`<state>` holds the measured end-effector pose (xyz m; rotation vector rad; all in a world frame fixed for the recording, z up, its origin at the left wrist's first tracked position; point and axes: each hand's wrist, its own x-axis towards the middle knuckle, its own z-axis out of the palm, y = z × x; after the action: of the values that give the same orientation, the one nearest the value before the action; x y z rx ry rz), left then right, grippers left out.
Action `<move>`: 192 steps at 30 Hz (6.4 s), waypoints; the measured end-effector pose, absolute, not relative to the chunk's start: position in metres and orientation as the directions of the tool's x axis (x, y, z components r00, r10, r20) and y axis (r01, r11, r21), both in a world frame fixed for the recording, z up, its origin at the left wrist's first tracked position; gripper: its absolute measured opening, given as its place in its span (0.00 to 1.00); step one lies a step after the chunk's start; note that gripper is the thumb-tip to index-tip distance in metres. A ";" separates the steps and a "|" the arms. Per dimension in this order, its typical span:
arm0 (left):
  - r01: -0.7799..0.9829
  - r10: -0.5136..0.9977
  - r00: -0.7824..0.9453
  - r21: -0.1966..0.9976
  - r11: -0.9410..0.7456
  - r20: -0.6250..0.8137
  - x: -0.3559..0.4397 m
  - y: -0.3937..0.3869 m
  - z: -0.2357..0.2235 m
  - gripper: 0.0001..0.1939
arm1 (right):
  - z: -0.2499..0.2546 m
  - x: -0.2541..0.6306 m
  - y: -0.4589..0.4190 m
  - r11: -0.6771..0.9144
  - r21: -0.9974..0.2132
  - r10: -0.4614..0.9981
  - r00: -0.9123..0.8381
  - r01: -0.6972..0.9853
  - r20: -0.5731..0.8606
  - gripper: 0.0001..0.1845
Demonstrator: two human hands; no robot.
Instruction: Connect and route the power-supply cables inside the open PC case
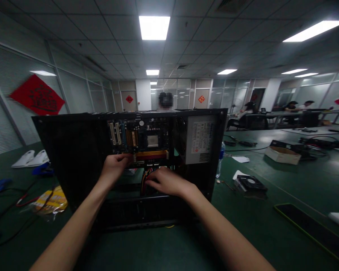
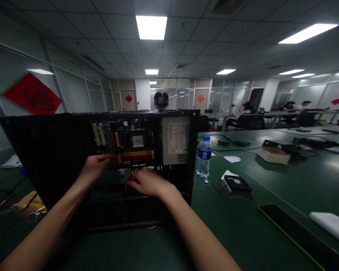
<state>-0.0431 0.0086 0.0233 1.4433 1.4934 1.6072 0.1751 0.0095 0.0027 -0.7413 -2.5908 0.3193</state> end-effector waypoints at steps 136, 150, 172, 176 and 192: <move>0.920 0.955 0.160 0.312 -0.236 0.249 -0.012 -0.012 0.014 0.21 | -0.006 0.178 0.023 0.659 -0.167 0.693 -0.506 0.733 0.514 0.03; 0.936 0.956 0.145 0.278 -0.215 0.254 -0.013 -0.009 0.012 0.19 | -0.002 0.177 0.021 0.641 -0.159 0.718 -0.513 0.751 0.470 0.05; 0.959 0.955 0.133 0.207 -0.191 0.267 -0.007 -0.013 0.019 0.17 | 0.027 0.159 0.013 0.621 0.145 0.716 -0.633 0.770 0.295 0.11; 0.957 0.957 0.115 0.230 -0.179 0.266 -0.007 -0.014 0.018 0.16 | 0.021 0.160 0.014 0.617 0.126 0.724 -0.623 0.777 0.296 0.09; 0.929 0.948 0.154 0.286 -0.235 0.277 -0.014 -0.012 0.010 0.16 | 0.011 0.154 0.019 0.550 0.189 0.750 -0.580 0.814 0.319 0.11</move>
<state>-0.0140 -0.0116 0.0102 2.3498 1.9129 0.6251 0.1541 0.0190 0.0107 -1.3207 -2.5836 -0.4713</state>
